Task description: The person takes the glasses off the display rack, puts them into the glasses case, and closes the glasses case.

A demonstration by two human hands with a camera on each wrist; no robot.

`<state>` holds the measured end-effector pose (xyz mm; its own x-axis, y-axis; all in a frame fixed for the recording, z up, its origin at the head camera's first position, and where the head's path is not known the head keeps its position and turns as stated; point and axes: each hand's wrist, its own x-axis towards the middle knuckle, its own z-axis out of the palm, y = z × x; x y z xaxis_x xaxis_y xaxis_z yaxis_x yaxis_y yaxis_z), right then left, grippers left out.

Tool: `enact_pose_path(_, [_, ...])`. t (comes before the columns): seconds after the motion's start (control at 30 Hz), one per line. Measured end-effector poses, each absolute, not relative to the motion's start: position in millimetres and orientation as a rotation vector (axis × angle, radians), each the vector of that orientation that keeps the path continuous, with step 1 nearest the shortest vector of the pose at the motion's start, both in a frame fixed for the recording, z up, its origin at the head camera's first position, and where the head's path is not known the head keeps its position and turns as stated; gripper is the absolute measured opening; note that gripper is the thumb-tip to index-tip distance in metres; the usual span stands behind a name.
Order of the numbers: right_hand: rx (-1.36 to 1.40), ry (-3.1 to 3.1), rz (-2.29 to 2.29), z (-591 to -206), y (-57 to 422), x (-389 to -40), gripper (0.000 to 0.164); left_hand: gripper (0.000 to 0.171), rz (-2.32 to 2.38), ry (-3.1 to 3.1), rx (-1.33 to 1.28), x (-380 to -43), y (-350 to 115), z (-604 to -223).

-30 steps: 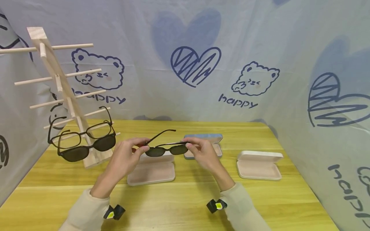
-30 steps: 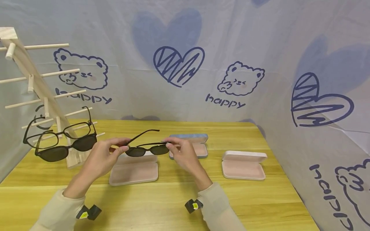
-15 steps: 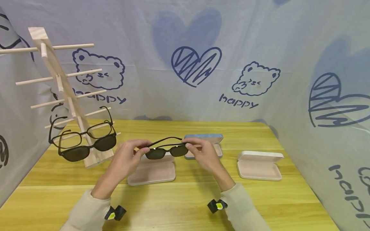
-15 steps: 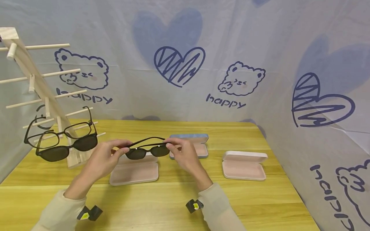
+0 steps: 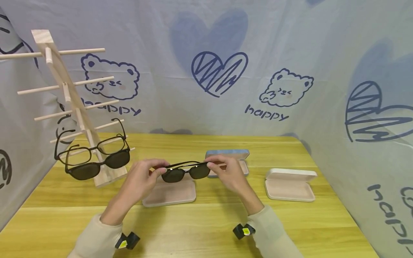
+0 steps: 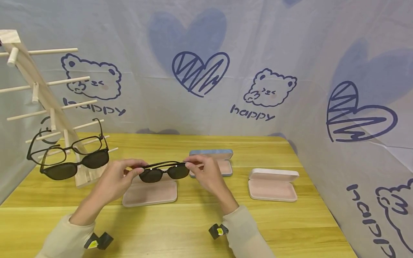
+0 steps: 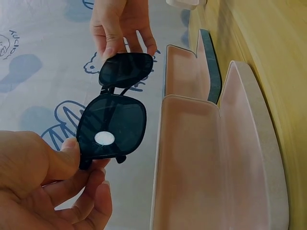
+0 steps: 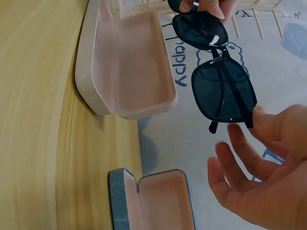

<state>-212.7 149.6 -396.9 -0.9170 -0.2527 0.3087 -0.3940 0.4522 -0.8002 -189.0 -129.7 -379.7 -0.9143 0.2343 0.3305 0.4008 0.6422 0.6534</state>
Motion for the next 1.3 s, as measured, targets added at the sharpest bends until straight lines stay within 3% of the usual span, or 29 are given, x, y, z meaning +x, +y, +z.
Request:
enact_pose_path(0.83, [0.673, -2.66, 1.744, -421, 134, -213, 0.021, 0.017, -1.167, -2.82, -0.511, -183, -154, -392])
enact_pose_path(1.3, [0.55, -2.735, 1.797, -438, 120, -217, 0.023, 0.016, -1.345, -2.855, -0.485, -184, -170, -411])
